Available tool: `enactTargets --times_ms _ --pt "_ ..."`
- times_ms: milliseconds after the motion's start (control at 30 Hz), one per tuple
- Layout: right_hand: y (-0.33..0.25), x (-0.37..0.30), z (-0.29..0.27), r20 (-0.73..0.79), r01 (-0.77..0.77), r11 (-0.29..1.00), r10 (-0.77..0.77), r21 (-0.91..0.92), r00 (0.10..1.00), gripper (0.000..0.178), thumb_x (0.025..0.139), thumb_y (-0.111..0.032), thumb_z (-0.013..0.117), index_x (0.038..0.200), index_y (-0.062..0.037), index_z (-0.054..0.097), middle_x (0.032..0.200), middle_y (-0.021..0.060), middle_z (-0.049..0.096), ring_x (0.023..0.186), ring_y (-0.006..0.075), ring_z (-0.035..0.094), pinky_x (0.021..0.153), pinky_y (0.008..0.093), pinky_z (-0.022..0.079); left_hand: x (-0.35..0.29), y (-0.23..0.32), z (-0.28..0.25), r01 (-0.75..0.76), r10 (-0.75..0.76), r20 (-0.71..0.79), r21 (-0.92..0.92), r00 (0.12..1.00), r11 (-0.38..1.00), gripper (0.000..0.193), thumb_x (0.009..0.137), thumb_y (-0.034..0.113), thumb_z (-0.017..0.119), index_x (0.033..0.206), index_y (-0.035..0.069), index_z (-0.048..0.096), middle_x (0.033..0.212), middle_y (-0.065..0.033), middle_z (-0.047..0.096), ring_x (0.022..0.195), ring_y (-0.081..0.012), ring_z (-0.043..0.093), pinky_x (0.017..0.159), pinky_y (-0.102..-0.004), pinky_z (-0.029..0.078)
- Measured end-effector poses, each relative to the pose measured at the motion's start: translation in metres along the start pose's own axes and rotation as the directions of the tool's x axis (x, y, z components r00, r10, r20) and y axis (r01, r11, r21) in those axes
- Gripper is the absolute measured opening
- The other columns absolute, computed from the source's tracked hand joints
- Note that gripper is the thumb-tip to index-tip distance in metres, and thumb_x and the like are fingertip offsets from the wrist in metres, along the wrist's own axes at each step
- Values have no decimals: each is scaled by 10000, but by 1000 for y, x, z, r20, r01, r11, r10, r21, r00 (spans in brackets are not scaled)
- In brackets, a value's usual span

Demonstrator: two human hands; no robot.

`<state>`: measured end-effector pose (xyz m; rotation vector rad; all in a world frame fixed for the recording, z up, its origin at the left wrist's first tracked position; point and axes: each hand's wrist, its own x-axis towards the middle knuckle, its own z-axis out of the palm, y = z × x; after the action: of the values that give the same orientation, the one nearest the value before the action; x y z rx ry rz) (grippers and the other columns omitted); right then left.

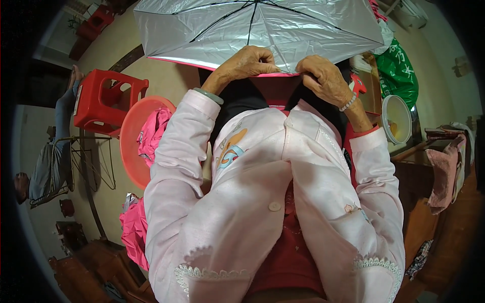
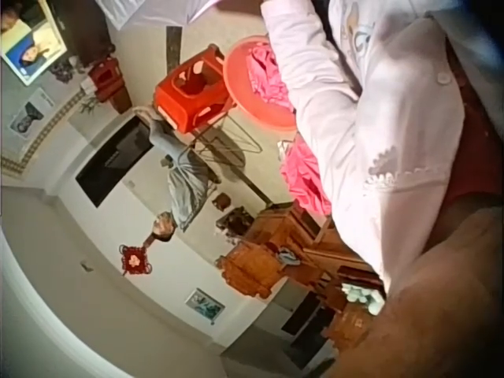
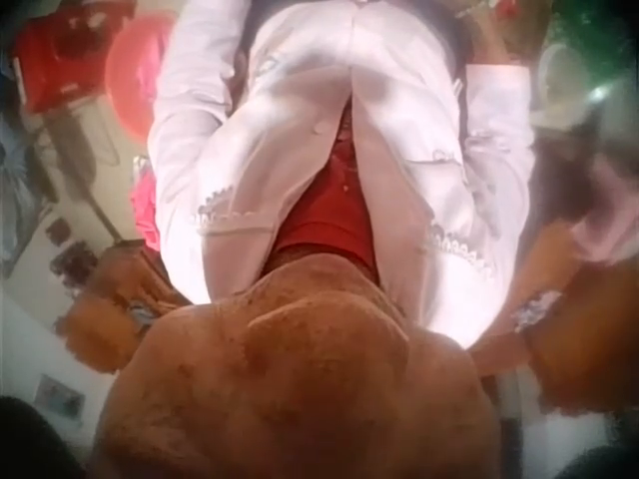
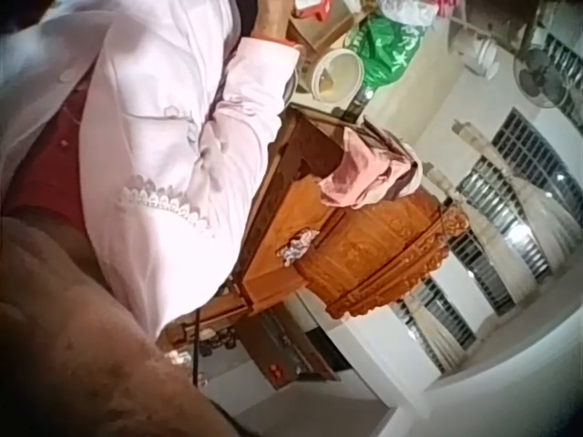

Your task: Assembling the metal frames and pink fabric components for umbrellas in a workshop setting.

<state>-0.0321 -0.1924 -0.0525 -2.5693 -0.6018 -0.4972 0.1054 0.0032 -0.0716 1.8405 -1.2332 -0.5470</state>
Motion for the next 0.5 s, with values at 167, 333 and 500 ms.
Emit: enactTargets --times_ms 167,333,500 --pt "-1 6 0 29 -1 1000 0 29 1000 106 695 -40 534 798 -34 511 782 96 534 750 278 518 686 350 412 0 1 6 -99 99 -17 19 995 995 202 753 200 666 730 13 592 609 -4 534 576 -76 471 503 -234 374" --pt "-2 4 1 67 66 998 -66 0 996 95 695 -35 535 785 -40 506 757 104 509 742 287 503 704 366 398 -8 11 10 -107 152 -134 298 979 949 228 734 234 648 752 12 600 663 -107 565 576 -201 532 535 -310 412" --pt "-2 3 -6 88 45 998 -41 -42 995 120 680 -14 547 793 -40 514 769 103 513 749 294 500 706 361 398 -14 12 8 -85 164 -149 433 975 898 294 732 337 590 700 46 603 721 -126 589 700 -320 574 600 -410 443"
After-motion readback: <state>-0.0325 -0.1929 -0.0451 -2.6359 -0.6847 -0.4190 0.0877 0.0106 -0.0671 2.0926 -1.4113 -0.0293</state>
